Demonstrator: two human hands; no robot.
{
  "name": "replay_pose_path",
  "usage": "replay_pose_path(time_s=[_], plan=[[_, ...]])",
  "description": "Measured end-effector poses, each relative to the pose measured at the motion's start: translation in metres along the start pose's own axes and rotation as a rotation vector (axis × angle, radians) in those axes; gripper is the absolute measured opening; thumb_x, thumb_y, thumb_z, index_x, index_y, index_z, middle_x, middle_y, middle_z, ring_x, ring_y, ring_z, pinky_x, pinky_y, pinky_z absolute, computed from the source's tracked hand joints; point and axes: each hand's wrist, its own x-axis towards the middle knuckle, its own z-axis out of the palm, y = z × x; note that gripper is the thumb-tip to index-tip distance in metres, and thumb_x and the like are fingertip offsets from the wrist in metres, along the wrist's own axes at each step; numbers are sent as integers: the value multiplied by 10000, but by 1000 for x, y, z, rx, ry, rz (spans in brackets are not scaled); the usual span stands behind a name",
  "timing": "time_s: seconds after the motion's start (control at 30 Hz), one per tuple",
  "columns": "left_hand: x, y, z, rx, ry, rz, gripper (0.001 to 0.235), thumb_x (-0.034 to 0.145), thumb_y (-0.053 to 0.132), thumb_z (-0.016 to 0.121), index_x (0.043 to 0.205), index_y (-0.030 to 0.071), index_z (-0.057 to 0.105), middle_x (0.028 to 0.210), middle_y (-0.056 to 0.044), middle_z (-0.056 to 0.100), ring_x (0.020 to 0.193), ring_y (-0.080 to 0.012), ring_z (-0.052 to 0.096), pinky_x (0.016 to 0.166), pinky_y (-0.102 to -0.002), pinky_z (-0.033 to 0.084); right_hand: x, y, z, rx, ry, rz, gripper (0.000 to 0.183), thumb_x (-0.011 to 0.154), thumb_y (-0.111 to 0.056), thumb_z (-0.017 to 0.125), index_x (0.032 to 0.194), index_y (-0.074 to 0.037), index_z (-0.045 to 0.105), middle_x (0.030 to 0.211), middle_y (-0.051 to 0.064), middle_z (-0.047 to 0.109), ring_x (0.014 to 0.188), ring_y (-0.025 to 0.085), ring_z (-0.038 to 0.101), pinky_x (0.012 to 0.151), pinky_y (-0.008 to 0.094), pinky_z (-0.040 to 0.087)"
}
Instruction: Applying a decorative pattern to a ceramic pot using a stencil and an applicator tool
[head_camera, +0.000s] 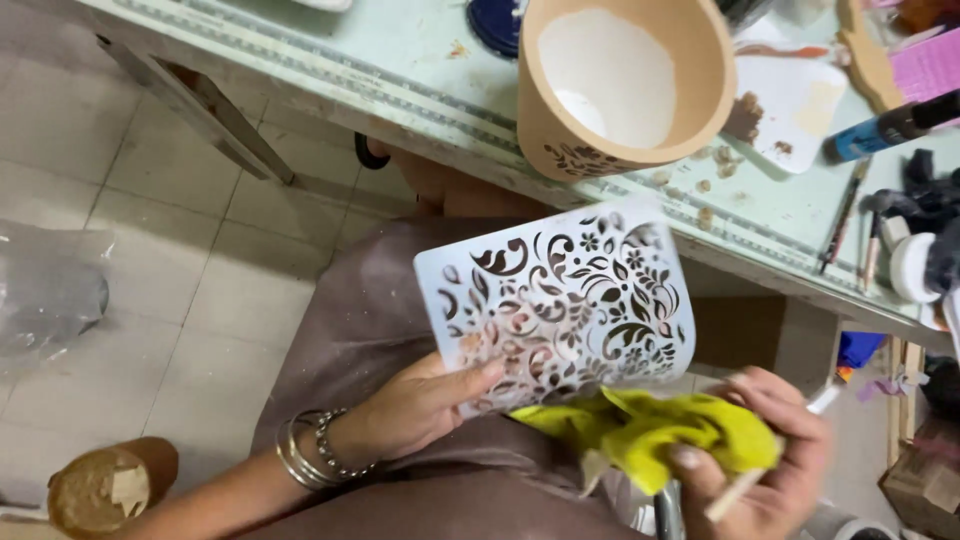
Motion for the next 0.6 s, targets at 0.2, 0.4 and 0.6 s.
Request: replay_pose_path(time_s=[0.2,0.4,0.6], plan=[[-5,7,4,67,-2,17,459,881,108,487,1310,-15,377,1343,-149,436,1214,-250,439,1054,-390,322,4,-14,-32,16,1,-10,197,885,-146,500,993,-93,344,1032,180,479,940,208,542,924,349,534],[1,5,4,-149,-124,57,414,940,68,367,1325,-63,295,1336,-205,399,1217,-285,418,1074,-423,316,18,-49,-10,174,81,66,155,934,-133,442,959,-133,289,1033,149,498,878,279,602,886,445,587],[0,6,-3,-174,-113,58,259,951,88,376,1157,-45,459,1172,-156,521,1131,-236,490,1057,-392,354,32,-40,-4,104,25,12,222,864,-148,487,922,-144,272,956,147,462,655,194,517,664,292,502]])
